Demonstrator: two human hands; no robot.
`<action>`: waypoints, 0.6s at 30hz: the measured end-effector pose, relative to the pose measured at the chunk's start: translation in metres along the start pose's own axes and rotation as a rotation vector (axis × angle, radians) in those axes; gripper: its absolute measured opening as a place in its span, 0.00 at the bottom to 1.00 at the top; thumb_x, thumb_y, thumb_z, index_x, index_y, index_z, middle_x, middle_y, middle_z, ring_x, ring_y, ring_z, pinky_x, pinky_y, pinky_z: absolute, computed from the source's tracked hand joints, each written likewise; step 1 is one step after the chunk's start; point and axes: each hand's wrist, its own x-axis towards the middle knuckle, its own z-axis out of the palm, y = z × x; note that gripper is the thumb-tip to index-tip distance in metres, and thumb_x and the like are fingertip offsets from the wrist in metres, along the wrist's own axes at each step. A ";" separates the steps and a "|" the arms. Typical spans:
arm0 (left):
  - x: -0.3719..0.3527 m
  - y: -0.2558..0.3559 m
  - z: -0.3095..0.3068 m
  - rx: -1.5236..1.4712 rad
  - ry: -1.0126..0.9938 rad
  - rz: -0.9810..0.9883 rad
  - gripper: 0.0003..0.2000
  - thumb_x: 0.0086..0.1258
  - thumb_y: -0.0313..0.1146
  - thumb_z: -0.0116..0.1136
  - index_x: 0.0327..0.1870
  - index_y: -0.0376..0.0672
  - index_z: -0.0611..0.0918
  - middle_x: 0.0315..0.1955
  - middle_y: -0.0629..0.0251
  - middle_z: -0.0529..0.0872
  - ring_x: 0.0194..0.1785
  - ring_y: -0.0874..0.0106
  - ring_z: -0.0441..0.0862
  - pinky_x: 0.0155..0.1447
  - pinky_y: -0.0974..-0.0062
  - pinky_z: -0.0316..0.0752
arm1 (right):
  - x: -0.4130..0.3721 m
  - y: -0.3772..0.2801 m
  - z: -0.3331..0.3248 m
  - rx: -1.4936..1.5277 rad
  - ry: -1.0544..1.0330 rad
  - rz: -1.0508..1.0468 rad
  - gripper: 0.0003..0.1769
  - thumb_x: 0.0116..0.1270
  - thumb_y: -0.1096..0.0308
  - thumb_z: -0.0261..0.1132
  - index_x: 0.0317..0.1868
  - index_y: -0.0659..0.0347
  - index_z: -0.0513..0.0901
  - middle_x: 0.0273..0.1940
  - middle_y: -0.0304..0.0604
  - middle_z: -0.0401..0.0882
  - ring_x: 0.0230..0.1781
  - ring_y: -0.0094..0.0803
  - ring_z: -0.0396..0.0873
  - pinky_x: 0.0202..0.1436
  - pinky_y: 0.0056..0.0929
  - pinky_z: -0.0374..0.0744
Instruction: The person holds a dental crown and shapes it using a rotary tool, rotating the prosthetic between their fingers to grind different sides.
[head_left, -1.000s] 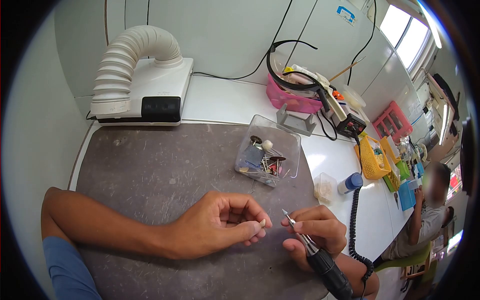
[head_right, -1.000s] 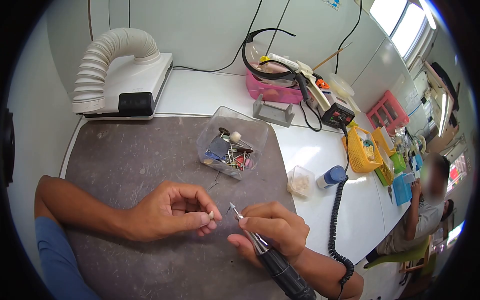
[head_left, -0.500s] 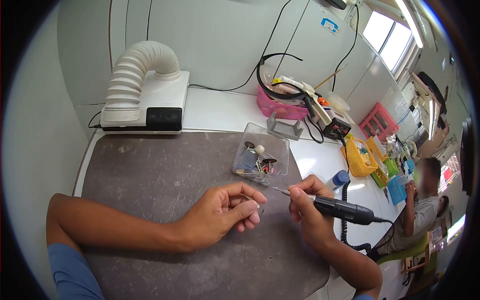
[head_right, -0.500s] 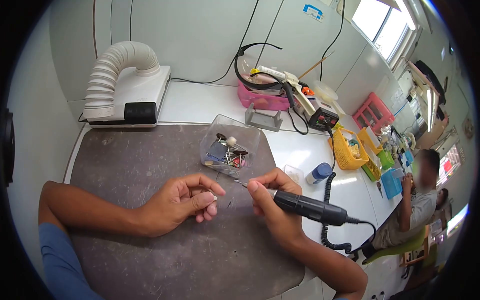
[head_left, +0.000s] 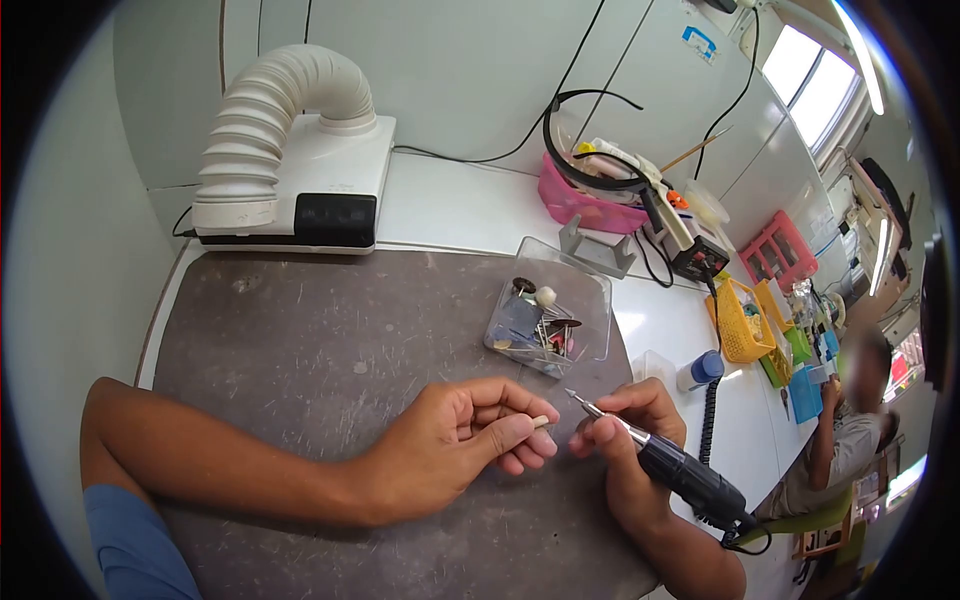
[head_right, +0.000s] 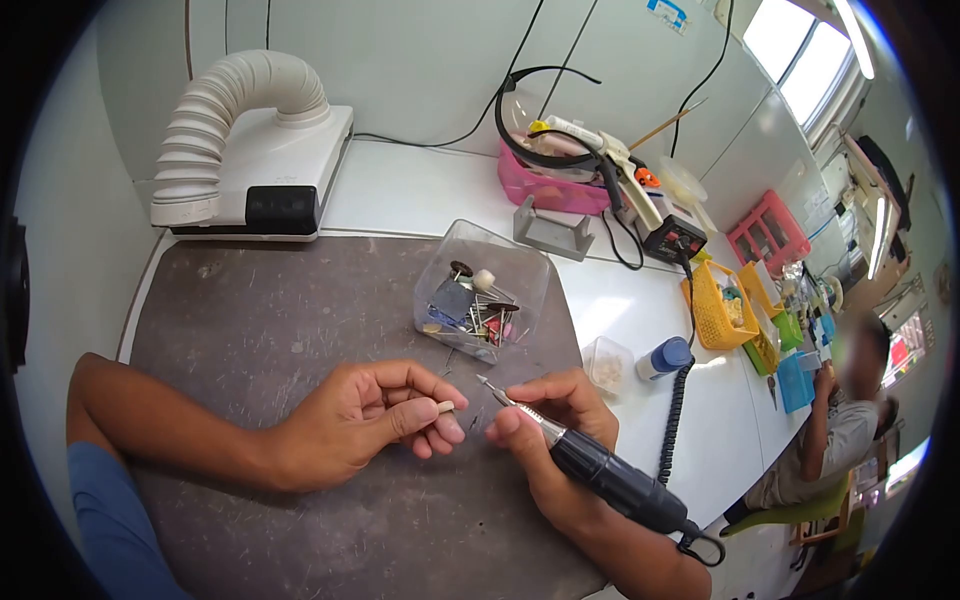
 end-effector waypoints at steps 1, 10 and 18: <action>0.000 0.000 0.000 -0.004 0.005 -0.010 0.12 0.75 0.31 0.49 0.53 0.34 0.75 0.40 0.61 0.83 0.42 0.79 0.80 0.49 0.82 0.76 | -0.001 0.001 -0.003 0.005 -0.001 0.011 0.11 0.64 0.73 0.66 0.43 0.65 0.74 0.35 0.43 0.79 0.31 0.22 0.79 0.37 0.19 0.77; 0.000 0.000 0.003 -0.073 0.010 -0.041 0.08 0.71 0.28 0.55 0.46 0.34 0.76 0.38 0.62 0.84 0.41 0.79 0.81 0.48 0.83 0.77 | -0.001 -0.003 -0.003 -0.080 -0.155 -0.135 0.17 0.54 0.82 0.70 0.43 0.65 0.75 0.36 0.46 0.78 0.40 0.29 0.80 0.44 0.25 0.77; -0.002 -0.001 0.004 -0.069 0.007 -0.044 0.09 0.69 0.28 0.58 0.46 0.34 0.78 0.40 0.63 0.84 0.44 0.79 0.81 0.51 0.83 0.77 | -0.001 0.001 0.004 -0.055 -0.156 -0.420 0.14 0.52 0.82 0.71 0.38 0.68 0.77 0.33 0.50 0.80 0.35 0.38 0.84 0.48 0.45 0.84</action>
